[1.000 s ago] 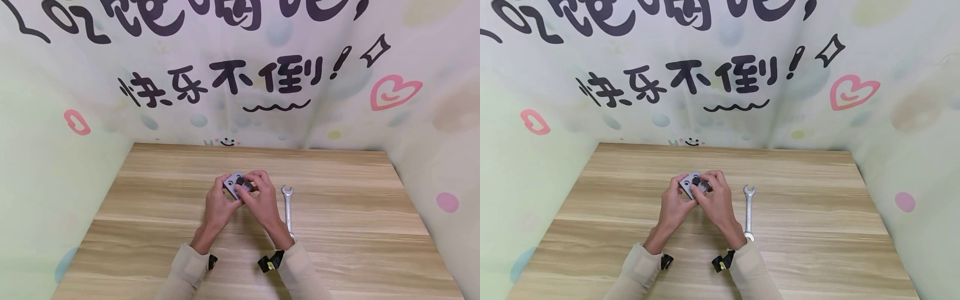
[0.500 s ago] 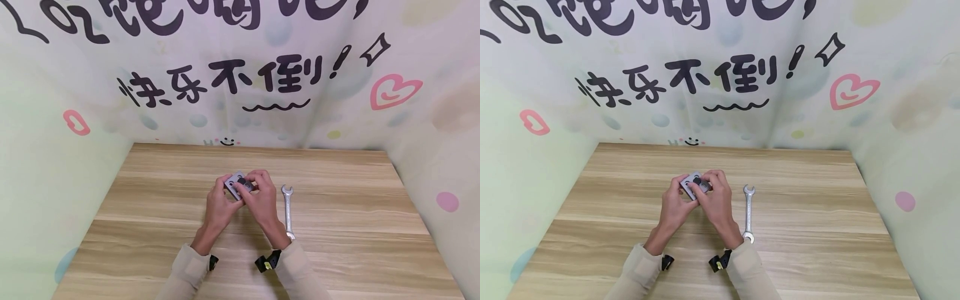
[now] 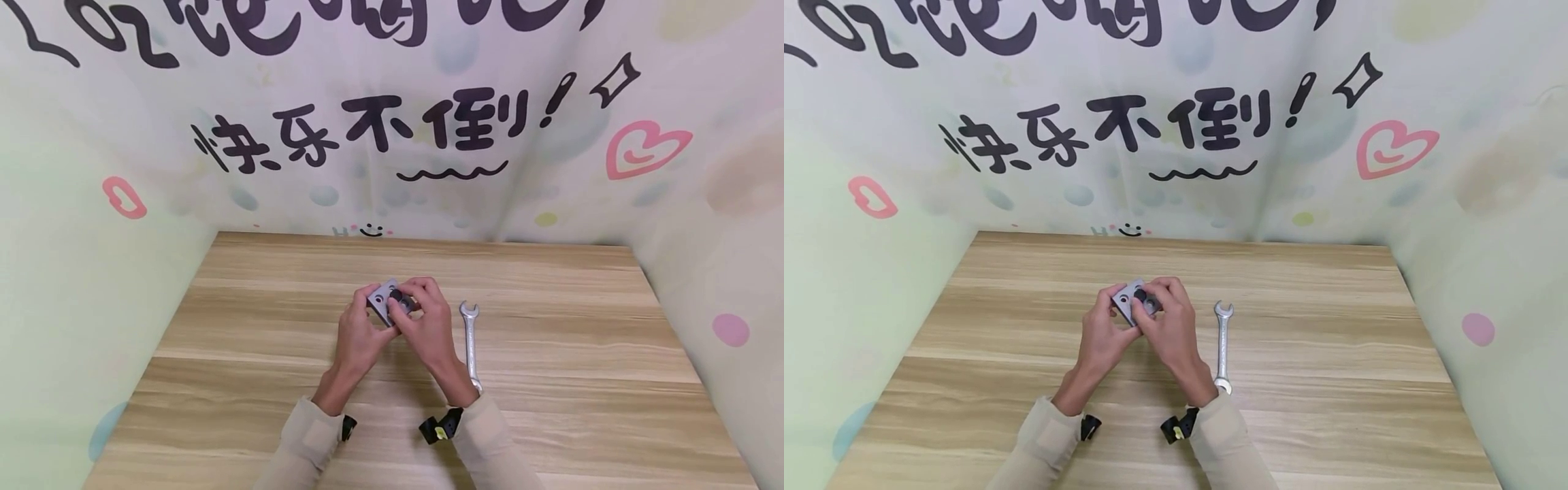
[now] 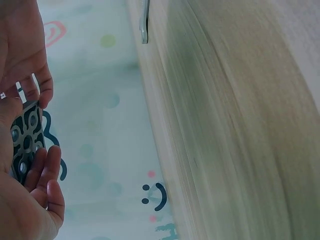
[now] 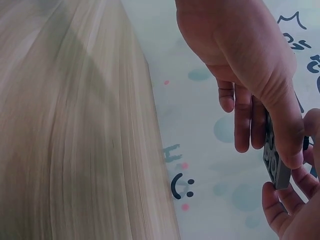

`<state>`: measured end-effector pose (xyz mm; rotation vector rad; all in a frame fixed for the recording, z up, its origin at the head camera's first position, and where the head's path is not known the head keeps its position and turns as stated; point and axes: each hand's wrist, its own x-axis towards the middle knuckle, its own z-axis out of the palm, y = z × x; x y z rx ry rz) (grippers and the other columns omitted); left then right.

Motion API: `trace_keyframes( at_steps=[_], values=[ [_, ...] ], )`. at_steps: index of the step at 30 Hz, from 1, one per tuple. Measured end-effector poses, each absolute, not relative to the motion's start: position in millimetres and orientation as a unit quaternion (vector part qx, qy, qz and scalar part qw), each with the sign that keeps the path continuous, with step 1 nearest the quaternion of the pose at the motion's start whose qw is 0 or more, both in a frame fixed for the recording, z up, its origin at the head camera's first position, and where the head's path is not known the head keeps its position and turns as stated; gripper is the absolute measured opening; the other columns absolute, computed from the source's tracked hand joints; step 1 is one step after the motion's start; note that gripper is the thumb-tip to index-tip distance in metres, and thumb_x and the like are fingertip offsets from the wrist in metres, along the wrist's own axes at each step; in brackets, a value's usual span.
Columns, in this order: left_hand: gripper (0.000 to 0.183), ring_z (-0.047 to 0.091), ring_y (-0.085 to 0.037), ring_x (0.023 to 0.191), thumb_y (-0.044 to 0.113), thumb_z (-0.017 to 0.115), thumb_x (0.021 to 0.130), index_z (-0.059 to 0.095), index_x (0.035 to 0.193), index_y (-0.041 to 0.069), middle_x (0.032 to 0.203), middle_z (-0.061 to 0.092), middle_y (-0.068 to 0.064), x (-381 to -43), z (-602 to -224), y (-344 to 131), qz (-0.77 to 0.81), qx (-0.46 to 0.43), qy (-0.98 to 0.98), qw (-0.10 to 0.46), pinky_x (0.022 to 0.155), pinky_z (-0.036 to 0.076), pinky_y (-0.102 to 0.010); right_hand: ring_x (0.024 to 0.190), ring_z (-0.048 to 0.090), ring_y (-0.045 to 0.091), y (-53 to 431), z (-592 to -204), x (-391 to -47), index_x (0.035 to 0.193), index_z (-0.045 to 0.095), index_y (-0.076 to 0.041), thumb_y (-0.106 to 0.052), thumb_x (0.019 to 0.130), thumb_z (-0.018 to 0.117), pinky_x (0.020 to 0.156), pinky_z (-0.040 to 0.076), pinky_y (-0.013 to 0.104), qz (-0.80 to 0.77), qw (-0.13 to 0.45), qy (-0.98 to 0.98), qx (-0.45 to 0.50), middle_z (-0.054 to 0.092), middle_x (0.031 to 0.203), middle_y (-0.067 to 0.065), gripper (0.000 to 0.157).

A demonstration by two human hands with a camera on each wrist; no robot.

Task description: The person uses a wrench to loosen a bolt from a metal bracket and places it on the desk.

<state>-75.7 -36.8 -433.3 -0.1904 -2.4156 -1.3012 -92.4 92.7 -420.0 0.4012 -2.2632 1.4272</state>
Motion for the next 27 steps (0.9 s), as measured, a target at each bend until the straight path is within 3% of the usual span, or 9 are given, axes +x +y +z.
trace_keyframes(
  at_steps=[10,16,27],
  values=[
    [0.068,0.067,-0.029,0.093,0.013,0.089,0.070,0.053,0.126,-0.002,0.113,0.068,-0.020,-76.7,-434.6,-38.2,-0.466,-0.069,-0.860,0.196,0.078,0.055,-0.044,0.087,0.061,0.022,92.5,-421.1,-92.3,0.105,0.075,-0.001,-0.002,0.082,0.071,0.068,0.053,0.029,0.515,0.216,-0.813,0.166,0.061,0.107,0.013,0.023],
    [0.070,0.067,-0.032,0.099,0.015,0.089,0.071,0.052,0.128,-0.001,0.115,0.068,-0.021,-76.5,-433.2,-38.8,-0.463,-0.052,-0.867,0.178,0.082,0.055,-0.046,0.090,0.063,0.021,93.3,-421.1,-93.2,0.113,0.070,-0.002,-0.008,0.085,0.074,0.070,0.055,0.030,0.533,0.196,-0.809,0.153,0.062,0.110,0.011,0.029],
    [0.070,0.066,-0.034,0.103,0.016,0.088,0.074,0.051,0.130,-0.001,0.118,0.066,-0.022,-74.4,-431.8,-36.9,-0.466,-0.046,-0.870,0.157,0.084,0.054,-0.047,0.089,0.063,0.019,93.9,-422.1,-92.9,0.093,0.068,-0.004,-0.013,0.083,0.080,0.071,0.057,0.031,0.543,0.206,-0.803,0.136,0.062,0.103,0.008,0.018]
  ],
)
